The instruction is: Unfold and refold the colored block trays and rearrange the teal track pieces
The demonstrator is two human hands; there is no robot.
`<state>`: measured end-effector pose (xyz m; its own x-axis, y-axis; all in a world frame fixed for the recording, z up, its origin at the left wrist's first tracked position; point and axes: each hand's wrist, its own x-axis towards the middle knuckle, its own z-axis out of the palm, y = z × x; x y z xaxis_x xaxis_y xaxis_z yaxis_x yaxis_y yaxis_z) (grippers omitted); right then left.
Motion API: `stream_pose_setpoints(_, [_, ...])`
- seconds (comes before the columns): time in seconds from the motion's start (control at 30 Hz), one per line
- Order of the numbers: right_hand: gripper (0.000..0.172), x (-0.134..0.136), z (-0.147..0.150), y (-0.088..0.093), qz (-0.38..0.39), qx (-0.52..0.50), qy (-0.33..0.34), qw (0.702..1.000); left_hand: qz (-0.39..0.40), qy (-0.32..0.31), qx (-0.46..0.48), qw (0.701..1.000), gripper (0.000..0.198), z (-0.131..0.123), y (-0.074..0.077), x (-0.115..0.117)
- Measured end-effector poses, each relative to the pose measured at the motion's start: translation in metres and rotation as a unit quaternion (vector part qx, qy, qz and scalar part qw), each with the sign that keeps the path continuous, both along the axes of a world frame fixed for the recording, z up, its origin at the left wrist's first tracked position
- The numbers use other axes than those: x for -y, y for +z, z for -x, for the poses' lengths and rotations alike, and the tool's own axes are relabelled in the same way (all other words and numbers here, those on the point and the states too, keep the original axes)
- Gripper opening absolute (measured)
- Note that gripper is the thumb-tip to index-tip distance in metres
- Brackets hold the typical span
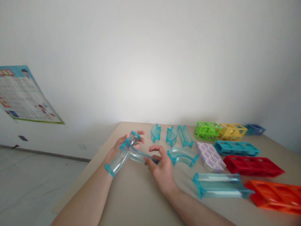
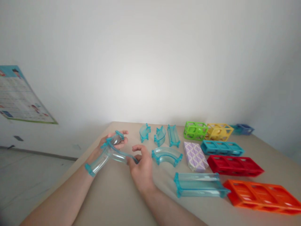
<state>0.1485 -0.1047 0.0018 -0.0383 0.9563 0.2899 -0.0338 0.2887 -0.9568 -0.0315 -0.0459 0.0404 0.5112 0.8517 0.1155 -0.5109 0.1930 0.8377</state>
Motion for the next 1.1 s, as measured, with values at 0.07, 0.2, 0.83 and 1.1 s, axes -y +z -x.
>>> stream_pose_setpoints(0.07, [0.037,-0.003,0.001,-0.001,0.012,-0.037,-0.044,0.998,-0.037,-0.03,-0.01,0.999,0.069,0.001,0.002,0.006])
stream_pose_setpoints(0.2, [0.054,-0.009,0.002,-0.004,0.015,-0.095,-0.064,0.993,-0.077,-0.101,-0.011,0.992,0.07,0.003,0.003,0.013])
stream_pose_setpoints(0.83, [0.036,-0.012,0.002,-0.001,0.107,-0.208,0.029,0.972,-0.008,-0.003,-0.185,0.983,0.038,-0.035,-0.006,0.0])
stream_pose_setpoints(1.1, [0.04,-0.013,-0.003,-0.001,0.103,-0.193,0.003,0.976,-0.078,-0.026,-0.232,0.969,0.043,-0.032,-0.003,-0.004])
